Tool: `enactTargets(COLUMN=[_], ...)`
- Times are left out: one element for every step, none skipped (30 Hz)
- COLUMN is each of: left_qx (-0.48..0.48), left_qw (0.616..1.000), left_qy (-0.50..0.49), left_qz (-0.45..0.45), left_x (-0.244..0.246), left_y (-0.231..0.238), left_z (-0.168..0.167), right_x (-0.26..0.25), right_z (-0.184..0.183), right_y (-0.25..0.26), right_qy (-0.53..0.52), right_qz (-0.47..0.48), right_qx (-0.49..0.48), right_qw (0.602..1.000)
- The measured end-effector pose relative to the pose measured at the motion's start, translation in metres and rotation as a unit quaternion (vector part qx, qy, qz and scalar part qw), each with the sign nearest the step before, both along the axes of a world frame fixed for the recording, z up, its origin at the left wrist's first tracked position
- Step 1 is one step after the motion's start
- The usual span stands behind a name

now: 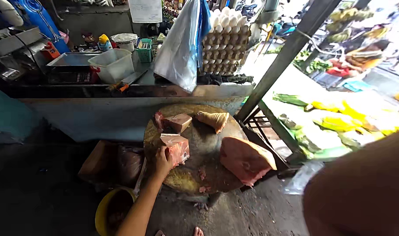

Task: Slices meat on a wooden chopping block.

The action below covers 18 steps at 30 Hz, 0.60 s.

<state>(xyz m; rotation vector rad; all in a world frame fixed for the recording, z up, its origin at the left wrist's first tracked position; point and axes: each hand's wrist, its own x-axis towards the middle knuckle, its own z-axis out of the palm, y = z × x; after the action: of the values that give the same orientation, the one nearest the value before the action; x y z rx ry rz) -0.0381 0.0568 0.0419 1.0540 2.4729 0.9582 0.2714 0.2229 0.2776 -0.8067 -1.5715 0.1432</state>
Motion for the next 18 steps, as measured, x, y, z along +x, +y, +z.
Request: enactTargets(left_qx=[0.006,0.008,0.005,-0.004,-0.013,-0.016,-0.015,-0.014,-0.019,-0.024,-0.024,-0.027,-0.033,-0.045,-0.053,-0.058,-0.062,-0.061], left_qw=[1.000,1.000,1.000,1.000,1.000,1.000,1.000,0.999,0.999,0.999,1.000,1.000,0.999,0.999,0.998,0.998,0.998,0.998], left_qy=[-0.006,-0.013,-0.017,-0.020,-0.019,-0.015,-0.004,0.000,-0.002,0.001,0.009,0.014,0.015,0.012,0.009,0.004,0.002,0.001], left_qz=[0.002,0.003,0.003,0.003,0.005,0.014,0.023,0.030,0.032,0.027,0.018,0.009,-0.002,-0.010,-0.017,-0.022,-0.026,-0.028], left_x=[0.000,0.001,0.002,0.002,0.000,-0.001,-0.008,-0.015,-0.016,-0.019,-0.023,-0.025,-0.026,-0.026,-0.025,-0.025,-0.023,-0.021], left_y=[-0.001,-0.001,-0.002,-0.002,-0.001,-0.002,-0.007,-0.008,-0.009,-0.012,-0.013,-0.014,-0.013,-0.010,-0.008,-0.007,-0.006,-0.006], left_z=[0.001,0.003,0.003,0.004,0.004,0.003,0.003,0.002,0.001,0.001,0.001,0.003,0.005,0.007,0.008,0.009,0.010,0.009], right_x=[-0.029,-0.065,-0.097,-0.117,-0.126,-0.131,-0.139,-0.144,-0.144,-0.145,-0.149,-0.151,-0.151,-0.149,-0.146,-0.141,-0.136,-0.130], right_z=[-0.002,-0.022,-0.069,-0.132,-0.192,-0.233,-0.256,-0.259,-0.251,-0.240,-0.230,-0.225,-0.226,-0.232,-0.240,-0.252,-0.264,-0.274], right_y=[-0.021,-0.045,-0.067,-0.088,-0.105,-0.115,-0.122,-0.120,-0.116,-0.115,-0.114,-0.112,-0.111,-0.109,-0.107,-0.106,-0.106,-0.105], right_qy=[0.017,0.033,0.009,-0.060,-0.158,-0.273,-0.352,-0.402,-0.433,-0.448,-0.455,-0.456,-0.455,-0.450,-0.443,-0.431,-0.414,-0.391], right_qz=[-0.011,0.003,0.035,0.107,0.177,0.213,0.226,0.221,0.211,0.206,0.206,0.209,0.213,0.219,0.226,0.234,0.244,0.255], right_qx=[-0.047,-0.102,-0.148,-0.223,-0.322,-0.431,-0.514,-0.556,-0.574,-0.581,-0.583,-0.581,-0.580,-0.578,-0.577,-0.577,-0.578,-0.579], right_qw=[0.999,0.994,0.988,0.967,0.917,0.833,0.749,0.693,0.662,0.647,0.641,0.641,0.642,0.645,0.648,0.653,0.660,0.669])
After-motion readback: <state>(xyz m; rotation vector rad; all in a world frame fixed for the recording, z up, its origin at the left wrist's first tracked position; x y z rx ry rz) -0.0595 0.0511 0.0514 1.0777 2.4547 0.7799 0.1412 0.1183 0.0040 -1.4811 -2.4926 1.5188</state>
